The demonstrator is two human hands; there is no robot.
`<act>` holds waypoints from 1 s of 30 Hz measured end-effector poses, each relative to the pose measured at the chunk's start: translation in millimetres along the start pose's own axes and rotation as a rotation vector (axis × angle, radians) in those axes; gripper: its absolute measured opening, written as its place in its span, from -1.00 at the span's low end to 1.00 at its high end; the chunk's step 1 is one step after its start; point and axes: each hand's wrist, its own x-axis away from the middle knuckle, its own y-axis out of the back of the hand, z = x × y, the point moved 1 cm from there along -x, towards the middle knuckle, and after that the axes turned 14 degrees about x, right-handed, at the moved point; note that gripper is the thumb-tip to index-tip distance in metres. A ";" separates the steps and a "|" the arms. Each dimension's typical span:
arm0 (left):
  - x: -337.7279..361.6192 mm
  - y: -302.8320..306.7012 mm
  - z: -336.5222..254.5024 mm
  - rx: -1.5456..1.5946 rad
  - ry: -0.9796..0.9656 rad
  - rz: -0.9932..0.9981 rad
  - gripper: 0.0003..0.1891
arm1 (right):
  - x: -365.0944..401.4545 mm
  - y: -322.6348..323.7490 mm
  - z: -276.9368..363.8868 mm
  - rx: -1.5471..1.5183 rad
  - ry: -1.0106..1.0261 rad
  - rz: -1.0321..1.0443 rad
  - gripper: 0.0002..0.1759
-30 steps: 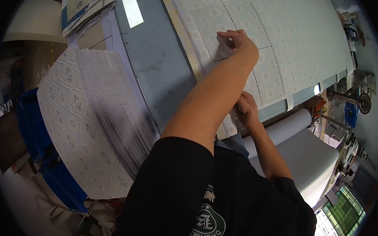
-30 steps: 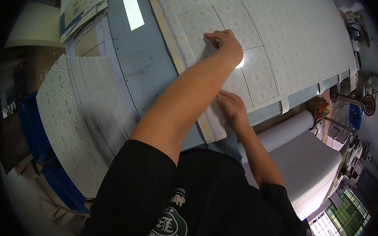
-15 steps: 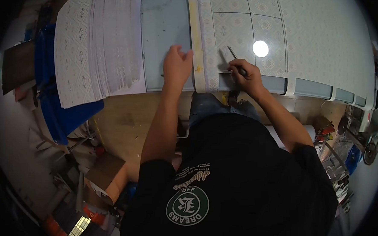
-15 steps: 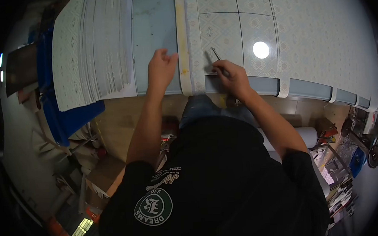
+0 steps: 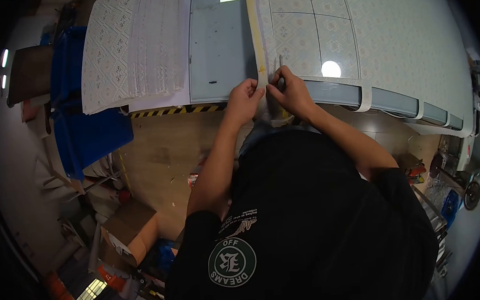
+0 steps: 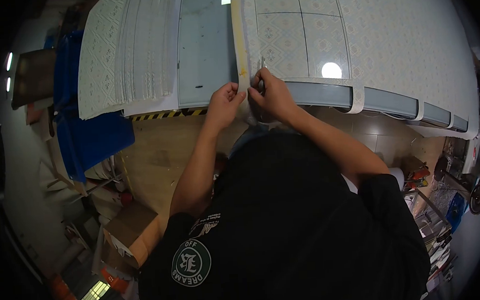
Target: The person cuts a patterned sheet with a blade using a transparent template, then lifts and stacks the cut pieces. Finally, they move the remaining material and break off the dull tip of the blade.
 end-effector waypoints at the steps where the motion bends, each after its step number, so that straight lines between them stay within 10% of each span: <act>1: -0.9 0.4 1.8 -0.005 -0.009 0.007 -0.87 | -0.2 -0.9 0.4 0.003 -0.001 -0.010 -0.70; 30: -5.1 5.6 -2.8 0.082 0.008 0.016 -0.77 | 11.5 -15.2 17.3 0.056 -0.161 -0.117 -0.75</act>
